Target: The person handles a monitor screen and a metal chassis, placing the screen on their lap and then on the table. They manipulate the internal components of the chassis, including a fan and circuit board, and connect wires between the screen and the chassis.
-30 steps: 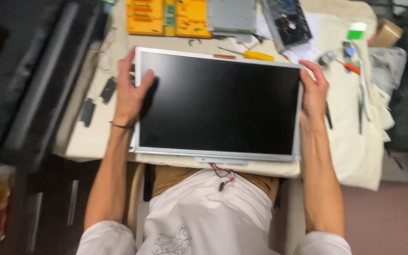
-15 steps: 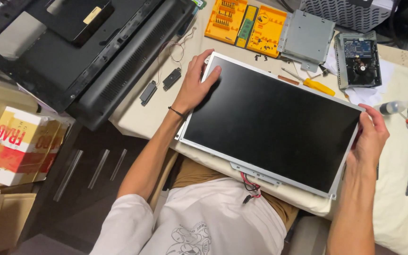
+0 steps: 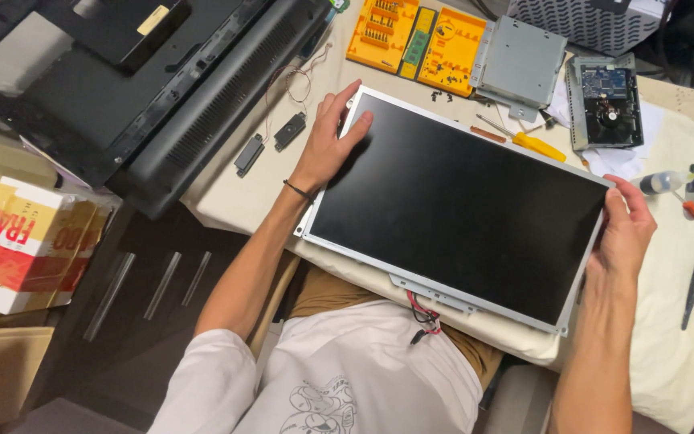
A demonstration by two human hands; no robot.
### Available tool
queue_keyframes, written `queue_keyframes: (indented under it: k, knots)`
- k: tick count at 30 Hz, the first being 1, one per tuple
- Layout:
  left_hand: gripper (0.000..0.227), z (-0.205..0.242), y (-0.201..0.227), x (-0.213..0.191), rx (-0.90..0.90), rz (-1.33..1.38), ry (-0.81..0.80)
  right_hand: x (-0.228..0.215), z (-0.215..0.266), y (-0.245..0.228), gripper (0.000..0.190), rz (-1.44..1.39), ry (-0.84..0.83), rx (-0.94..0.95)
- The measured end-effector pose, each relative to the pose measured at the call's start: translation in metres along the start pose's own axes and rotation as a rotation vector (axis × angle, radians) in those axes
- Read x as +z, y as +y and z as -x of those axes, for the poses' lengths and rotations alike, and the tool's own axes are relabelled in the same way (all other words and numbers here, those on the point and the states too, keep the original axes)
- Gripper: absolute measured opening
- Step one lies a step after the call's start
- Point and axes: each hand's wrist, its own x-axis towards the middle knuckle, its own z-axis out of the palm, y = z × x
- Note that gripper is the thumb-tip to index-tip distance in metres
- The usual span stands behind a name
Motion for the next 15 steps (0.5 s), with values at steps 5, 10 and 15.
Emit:
queue_keyframes:
  k: [5,10,15]
  knots:
    - [0.061,-0.009,-0.020,0.006,0.178,-0.151,0.043,-0.018,-0.044,0.039,0.016,-0.126,-0.055,-0.075]
    - [0.059,-0.006,-0.024,0.005,0.206,-0.189,0.041,-0.018,-0.046,0.042,0.015,-0.176,-0.040,-0.096]
    - [0.059,-0.001,-0.002,0.003,0.195,-0.206,0.026,-0.008,-0.006,0.004,0.016,-0.202,-0.050,-0.046]
